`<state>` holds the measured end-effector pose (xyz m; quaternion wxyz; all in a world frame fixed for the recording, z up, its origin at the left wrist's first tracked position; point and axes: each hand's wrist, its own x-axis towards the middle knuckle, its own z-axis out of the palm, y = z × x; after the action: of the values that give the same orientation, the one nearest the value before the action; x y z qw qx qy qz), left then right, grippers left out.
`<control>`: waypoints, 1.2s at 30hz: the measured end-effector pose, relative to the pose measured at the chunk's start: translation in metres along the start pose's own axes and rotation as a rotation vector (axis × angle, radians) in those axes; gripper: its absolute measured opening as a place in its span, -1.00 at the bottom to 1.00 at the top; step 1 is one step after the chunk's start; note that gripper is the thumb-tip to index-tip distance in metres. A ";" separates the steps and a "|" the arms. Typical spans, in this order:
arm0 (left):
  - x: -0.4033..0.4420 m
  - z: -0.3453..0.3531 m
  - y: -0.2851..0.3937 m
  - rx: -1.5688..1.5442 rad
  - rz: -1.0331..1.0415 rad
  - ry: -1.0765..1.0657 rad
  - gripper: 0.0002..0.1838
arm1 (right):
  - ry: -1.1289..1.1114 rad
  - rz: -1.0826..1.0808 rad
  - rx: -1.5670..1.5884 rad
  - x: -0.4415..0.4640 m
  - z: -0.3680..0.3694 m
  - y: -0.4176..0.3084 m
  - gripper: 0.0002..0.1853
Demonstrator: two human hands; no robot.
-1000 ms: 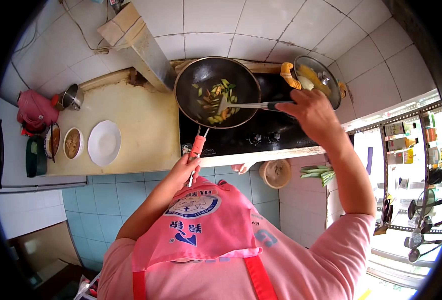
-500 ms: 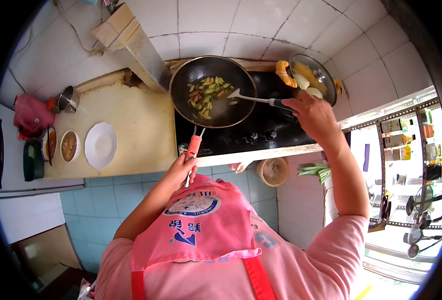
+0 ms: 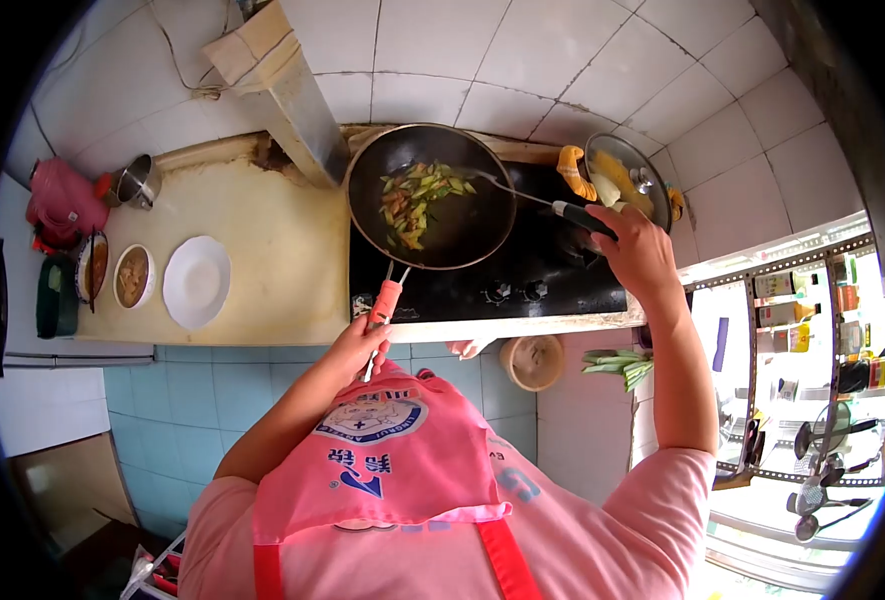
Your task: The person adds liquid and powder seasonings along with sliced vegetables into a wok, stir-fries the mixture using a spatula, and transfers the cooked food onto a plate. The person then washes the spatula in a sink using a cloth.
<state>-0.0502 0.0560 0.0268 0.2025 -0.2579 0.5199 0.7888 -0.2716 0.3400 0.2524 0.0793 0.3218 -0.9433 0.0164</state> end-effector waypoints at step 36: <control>-0.002 0.002 0.000 -0.005 0.020 0.002 -0.77 | -0.088 -0.164 0.139 -0.046 -0.040 -0.044 -0.55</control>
<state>-0.0491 0.0578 0.0281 0.1934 -0.2542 0.5207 0.7917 -0.2034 0.3360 0.2833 0.0165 0.4032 -0.9129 0.0612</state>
